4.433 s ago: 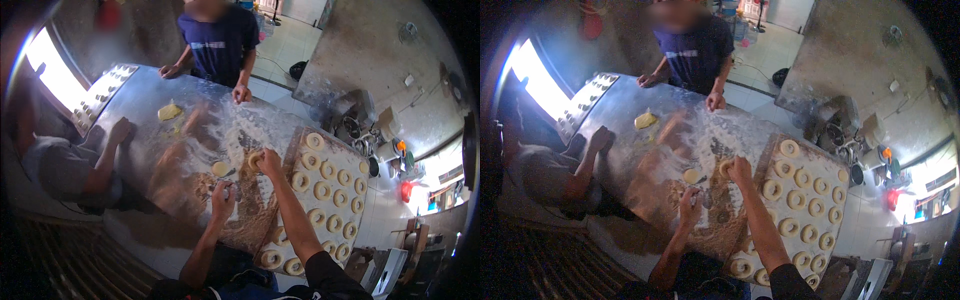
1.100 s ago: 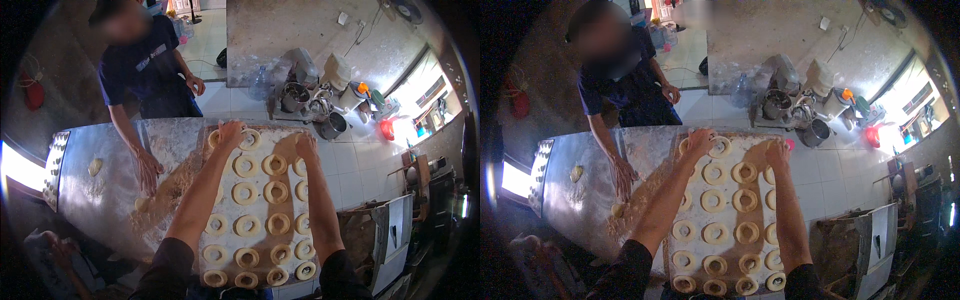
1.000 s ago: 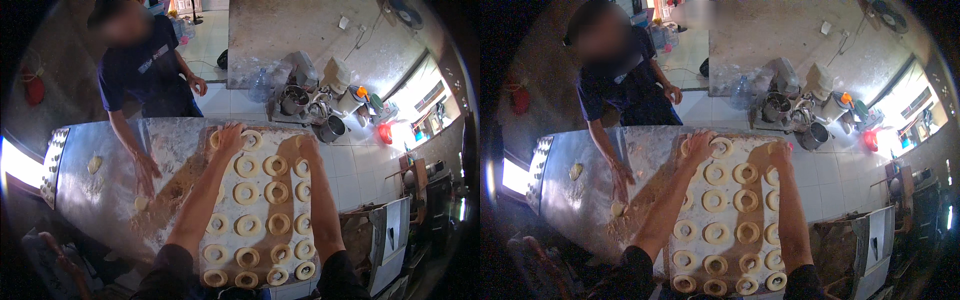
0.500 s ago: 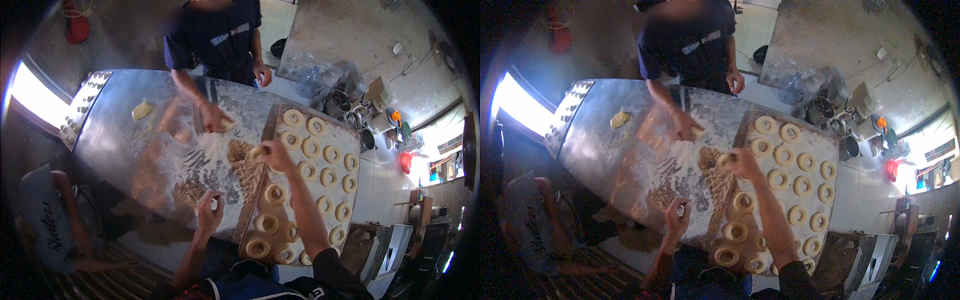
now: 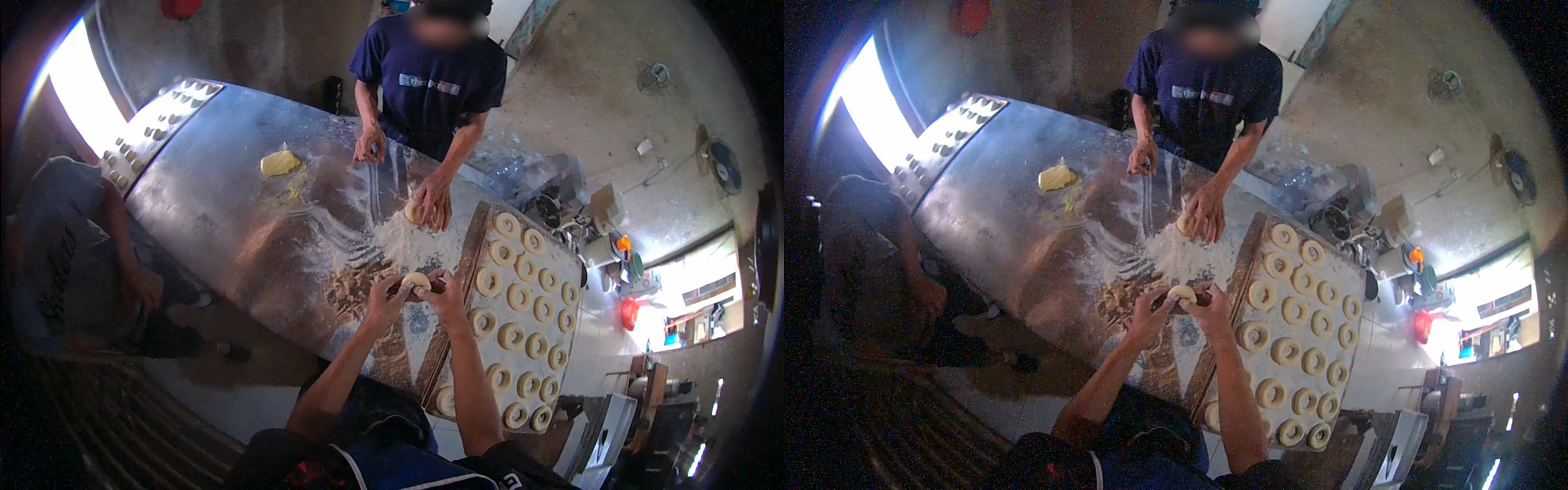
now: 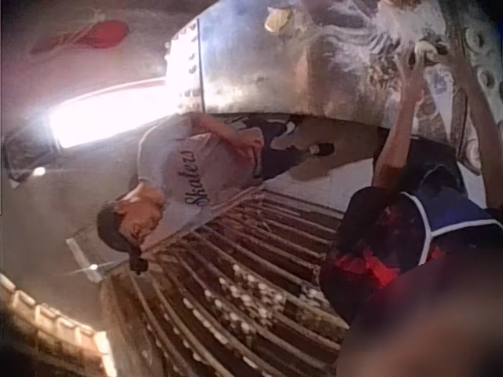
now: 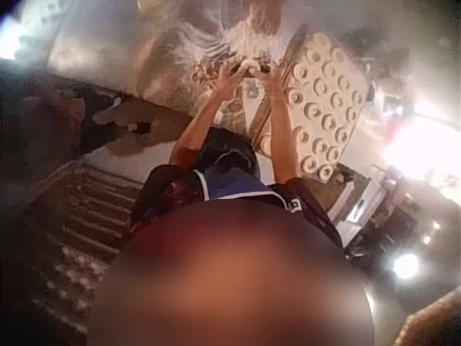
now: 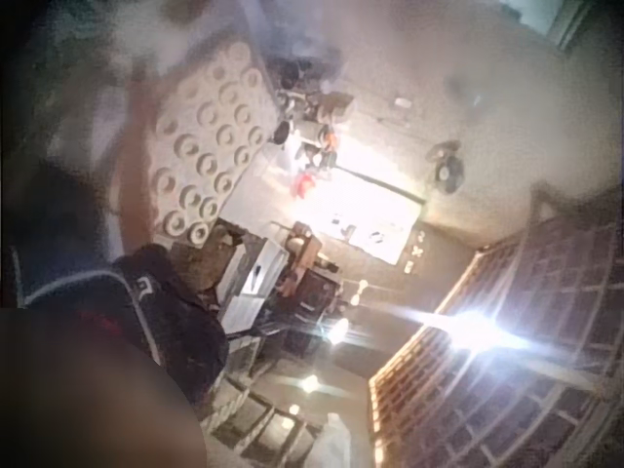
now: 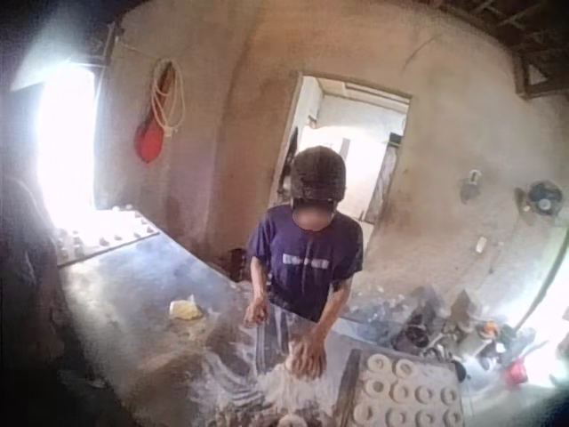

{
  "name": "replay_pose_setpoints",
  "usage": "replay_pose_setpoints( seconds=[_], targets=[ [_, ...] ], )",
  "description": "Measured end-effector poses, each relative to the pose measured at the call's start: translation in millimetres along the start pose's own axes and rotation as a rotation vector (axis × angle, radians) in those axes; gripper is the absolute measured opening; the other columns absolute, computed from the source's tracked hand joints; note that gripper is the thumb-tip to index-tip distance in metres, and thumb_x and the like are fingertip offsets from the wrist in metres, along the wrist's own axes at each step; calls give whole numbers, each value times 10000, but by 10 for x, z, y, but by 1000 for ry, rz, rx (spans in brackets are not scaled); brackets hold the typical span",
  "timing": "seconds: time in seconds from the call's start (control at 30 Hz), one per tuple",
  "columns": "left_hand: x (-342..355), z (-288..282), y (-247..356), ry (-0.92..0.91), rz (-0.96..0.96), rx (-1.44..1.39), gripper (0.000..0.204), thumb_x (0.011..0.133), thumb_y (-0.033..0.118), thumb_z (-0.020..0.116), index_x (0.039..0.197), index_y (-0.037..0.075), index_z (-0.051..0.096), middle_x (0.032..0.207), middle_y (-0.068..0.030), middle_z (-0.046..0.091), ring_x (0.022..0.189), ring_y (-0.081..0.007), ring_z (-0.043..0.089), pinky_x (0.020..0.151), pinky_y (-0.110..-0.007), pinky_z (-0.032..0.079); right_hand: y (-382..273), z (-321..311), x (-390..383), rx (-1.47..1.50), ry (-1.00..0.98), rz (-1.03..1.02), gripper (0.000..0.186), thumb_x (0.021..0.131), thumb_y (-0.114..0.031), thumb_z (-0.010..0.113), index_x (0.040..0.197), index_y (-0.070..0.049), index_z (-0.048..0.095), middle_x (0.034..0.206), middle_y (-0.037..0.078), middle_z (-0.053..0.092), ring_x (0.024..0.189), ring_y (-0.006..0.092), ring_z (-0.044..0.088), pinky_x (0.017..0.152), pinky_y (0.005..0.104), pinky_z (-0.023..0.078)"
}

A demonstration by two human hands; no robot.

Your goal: The person repeatedly picks up flattened dough discs from a metal table, rolls them into rings, and places them on a tray. Another person is visible in the background also working with dough.

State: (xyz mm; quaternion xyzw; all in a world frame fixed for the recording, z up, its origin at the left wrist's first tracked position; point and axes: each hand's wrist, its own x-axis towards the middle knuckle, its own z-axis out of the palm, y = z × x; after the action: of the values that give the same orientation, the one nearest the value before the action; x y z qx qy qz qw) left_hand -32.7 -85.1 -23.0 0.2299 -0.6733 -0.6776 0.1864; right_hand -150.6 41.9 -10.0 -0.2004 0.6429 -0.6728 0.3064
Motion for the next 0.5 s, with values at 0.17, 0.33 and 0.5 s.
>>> replay_pose_setpoints(
  seconds=[0.17,0.33,0.5],
  targets=[
    [-128,-112,60,-114,-75,-326,308,934,217,614,1079,-54,614,959,-119,669,875,-163,628,786,-339,516,-143,322,-193,-502,136,-139,404,741,-25,701,1085,-14,490,932,135,640,841,196,644,730,331,536],
    [-96,-134,-126,-77,-168,-755,228,932,133,598,1115,6,548,989,-96,646,859,-163,647,776,-326,528,-310,548,-305,-427,94,-69,467,734,36,663,1152,-9,459,888,87,634,766,154,628,667,298,531],
    [-128,-197,-176,-304,-157,-931,275,915,50,572,1168,63,463,1009,-86,612,871,-178,618,741,-330,513,-292,412,-248,338,-37,195,435,871,-242,604,1212,-9,468,1004,154,618,845,181,614,755,334,518]
  ],
)
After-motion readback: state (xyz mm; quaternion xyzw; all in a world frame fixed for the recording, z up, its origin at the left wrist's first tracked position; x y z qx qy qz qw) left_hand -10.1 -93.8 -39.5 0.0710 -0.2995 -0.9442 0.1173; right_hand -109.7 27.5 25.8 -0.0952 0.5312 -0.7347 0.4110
